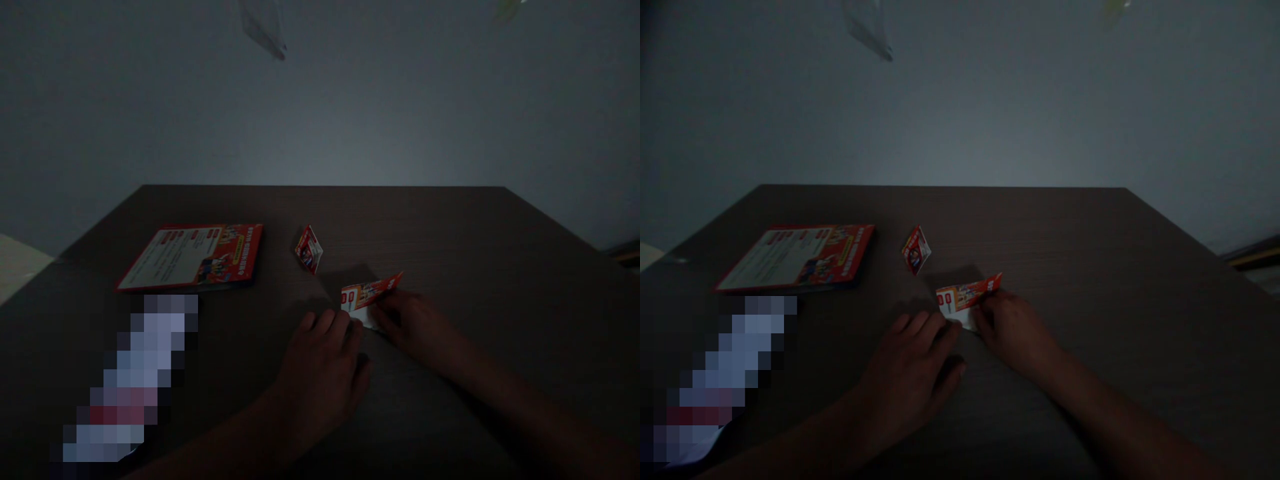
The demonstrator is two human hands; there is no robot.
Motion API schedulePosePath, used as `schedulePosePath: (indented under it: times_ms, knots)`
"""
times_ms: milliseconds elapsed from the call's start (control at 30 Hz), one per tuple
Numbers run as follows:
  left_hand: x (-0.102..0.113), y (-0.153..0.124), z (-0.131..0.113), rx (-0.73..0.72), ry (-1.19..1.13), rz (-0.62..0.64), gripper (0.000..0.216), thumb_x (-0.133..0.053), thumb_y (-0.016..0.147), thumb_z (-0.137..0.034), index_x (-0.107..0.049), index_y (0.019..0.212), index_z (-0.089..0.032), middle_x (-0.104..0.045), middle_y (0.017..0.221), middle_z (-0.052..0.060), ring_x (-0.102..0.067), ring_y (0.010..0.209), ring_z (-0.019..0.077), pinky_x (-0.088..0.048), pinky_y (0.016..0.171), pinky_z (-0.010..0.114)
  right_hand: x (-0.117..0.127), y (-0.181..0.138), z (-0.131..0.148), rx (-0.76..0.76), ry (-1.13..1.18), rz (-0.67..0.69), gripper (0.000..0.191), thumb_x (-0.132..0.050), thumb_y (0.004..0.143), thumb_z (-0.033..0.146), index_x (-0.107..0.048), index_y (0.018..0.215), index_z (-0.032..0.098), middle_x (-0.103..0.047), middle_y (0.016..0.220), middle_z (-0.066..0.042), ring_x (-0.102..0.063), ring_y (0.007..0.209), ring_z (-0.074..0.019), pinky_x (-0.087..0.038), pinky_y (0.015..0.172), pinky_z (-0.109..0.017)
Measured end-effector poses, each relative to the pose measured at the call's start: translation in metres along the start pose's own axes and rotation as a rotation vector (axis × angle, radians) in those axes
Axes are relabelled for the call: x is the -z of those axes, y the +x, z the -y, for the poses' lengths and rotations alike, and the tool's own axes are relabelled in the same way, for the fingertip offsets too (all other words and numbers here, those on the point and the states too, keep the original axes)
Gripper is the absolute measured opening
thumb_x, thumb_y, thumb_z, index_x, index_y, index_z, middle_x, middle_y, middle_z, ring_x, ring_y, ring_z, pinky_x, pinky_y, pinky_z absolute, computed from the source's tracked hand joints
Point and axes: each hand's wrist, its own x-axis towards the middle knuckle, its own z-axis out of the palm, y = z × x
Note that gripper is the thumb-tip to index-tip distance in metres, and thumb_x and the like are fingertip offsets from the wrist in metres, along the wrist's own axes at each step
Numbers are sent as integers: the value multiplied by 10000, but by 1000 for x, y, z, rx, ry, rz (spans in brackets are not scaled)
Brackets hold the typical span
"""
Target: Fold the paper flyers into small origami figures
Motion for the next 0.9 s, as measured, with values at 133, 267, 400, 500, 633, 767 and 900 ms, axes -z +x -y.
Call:
schedulePosePath:
  times_ms: [133, 267, 400, 500, 633, 767, 900]
  knots:
    - [-3, 0, -1, -7, -7, 0, 367, -417, 894, -362, -512, 1196, -175, -556, 1051, 80, -478, 970, 260, -378, 823, 447, 0, 0, -1, 7, -8, 9, 261, -452, 881, 211, -655, 734, 139, -679, 768, -82, -616, 626, -152, -418, 587, -247]
    - [-4, -1, -2, -13, 0, 0, 370, -405, 903, -353, -505, 1204, -162, -558, 1040, 78, -480, 960, 253, -381, 823, 443, -1, 1, -2, 6, -19, 14, 267, -448, 888, 219, -652, 734, 141, -678, 769, -80, -613, 621, -149, -413, 590, -245]
    - [-3, -1, -3, -16, -8, -4, 370, -410, 902, -352, -501, 1209, -167, -555, 1060, 82, -476, 978, 254, -378, 831, 438, -1, 1, -2, -1, -12, 30, 280, -438, 896, 231, -650, 735, 145, -678, 775, -79, -614, 630, -145, -416, 595, -239]
    - [-4, -1, -3, -18, -14, -11, 377, -408, 901, -350, -495, 1214, -160, -552, 1065, 82, -473, 982, 254, -376, 842, 436, -1, 0, -2, 0, -5, 24, 276, -440, 894, 228, -643, 726, 146, -674, 770, -75, -606, 621, -141, -405, 578, -236]
    - [-6, -1, -3, -18, -15, -14, 371, -420, 897, -343, -495, 1215, -168, -551, 1063, 77, -473, 975, 251, -376, 832, 431, 0, 0, -1, -7, -8, 18, 272, -446, 890, 225, -633, 709, 148, -665, 743, -66, -588, 584, -130, -382, 552, -234]
    - [-5, -1, -3, -31, -6, -10, 362, -417, 898, -343, -499, 1202, -164, -553, 1044, 75, -476, 962, 249, -375, 824, 432, -1, 1, -2, 15, -9, 19, 266, -448, 886, 219, -634, 709, 149, -662, 735, -62, -587, 591, -129, -382, 560, -234]
    - [-4, -1, -3, -26, -12, -5, 334, -414, 897, -347, -510, 1171, -181, -547, 1044, 63, -476, 959, 246, -377, 820, 435, -2, 1, -4, 17, -14, 22, 275, -446, 882, 213, -637, 696, 146, -659, 728, -66, -589, 594, -134, -387, 574, -241]
